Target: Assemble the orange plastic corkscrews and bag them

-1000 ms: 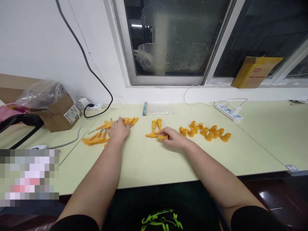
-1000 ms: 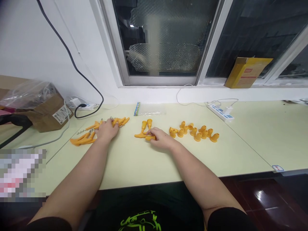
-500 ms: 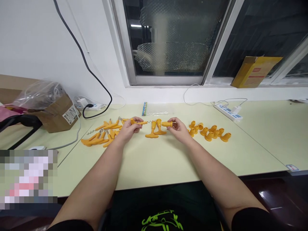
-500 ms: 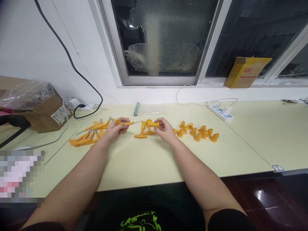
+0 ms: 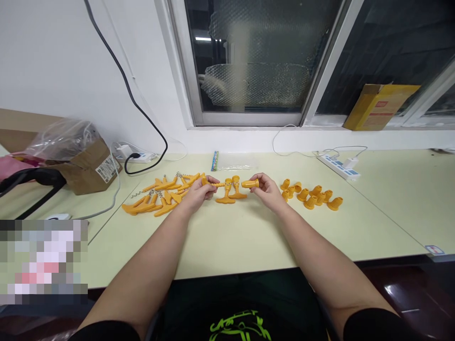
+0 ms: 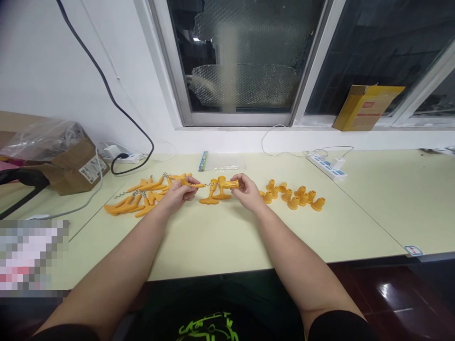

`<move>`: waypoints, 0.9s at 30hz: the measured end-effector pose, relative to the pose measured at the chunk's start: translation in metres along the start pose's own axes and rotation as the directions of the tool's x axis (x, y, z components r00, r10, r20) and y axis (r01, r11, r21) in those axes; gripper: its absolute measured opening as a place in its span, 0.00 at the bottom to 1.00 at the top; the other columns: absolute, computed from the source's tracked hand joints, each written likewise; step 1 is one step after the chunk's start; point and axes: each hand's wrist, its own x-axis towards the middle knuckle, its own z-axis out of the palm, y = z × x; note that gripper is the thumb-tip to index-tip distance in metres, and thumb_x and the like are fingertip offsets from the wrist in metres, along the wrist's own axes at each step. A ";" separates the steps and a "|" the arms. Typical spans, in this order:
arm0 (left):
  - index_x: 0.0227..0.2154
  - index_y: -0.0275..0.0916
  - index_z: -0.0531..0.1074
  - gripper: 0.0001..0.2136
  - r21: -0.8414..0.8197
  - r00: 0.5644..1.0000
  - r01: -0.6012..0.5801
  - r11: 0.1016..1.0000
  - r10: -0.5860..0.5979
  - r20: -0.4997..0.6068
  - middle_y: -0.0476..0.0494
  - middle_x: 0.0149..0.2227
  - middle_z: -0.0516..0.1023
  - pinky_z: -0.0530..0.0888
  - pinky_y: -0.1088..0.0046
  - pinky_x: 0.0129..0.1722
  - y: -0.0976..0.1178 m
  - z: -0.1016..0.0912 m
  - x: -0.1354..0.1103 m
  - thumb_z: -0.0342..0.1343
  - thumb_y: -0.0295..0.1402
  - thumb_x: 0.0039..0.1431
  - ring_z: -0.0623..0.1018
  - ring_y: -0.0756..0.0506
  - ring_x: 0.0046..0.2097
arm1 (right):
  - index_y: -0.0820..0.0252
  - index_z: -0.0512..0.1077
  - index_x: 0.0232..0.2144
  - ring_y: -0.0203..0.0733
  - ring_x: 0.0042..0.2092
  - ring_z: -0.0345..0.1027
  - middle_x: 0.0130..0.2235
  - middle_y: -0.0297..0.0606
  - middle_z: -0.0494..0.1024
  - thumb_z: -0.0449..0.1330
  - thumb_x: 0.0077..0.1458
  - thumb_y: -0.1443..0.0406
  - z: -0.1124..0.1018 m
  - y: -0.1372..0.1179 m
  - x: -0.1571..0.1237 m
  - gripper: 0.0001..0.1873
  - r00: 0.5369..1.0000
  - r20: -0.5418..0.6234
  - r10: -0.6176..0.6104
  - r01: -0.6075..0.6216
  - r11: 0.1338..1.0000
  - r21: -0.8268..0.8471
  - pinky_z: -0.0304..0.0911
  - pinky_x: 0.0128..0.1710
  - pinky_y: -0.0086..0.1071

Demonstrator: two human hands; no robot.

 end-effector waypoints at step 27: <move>0.32 0.37 0.66 0.09 -0.361 0.817 0.571 0.737 -0.552 0.165 0.59 0.22 0.58 0.47 0.86 0.13 0.006 0.033 -0.006 0.63 0.28 0.59 0.51 0.61 0.16 | 0.54 0.76 0.43 0.45 0.47 0.73 0.46 0.43 0.79 0.62 0.62 0.66 0.007 -0.004 -0.005 0.07 0.858 0.302 -0.415 0.506 0.782 -0.364 0.70 0.48 0.40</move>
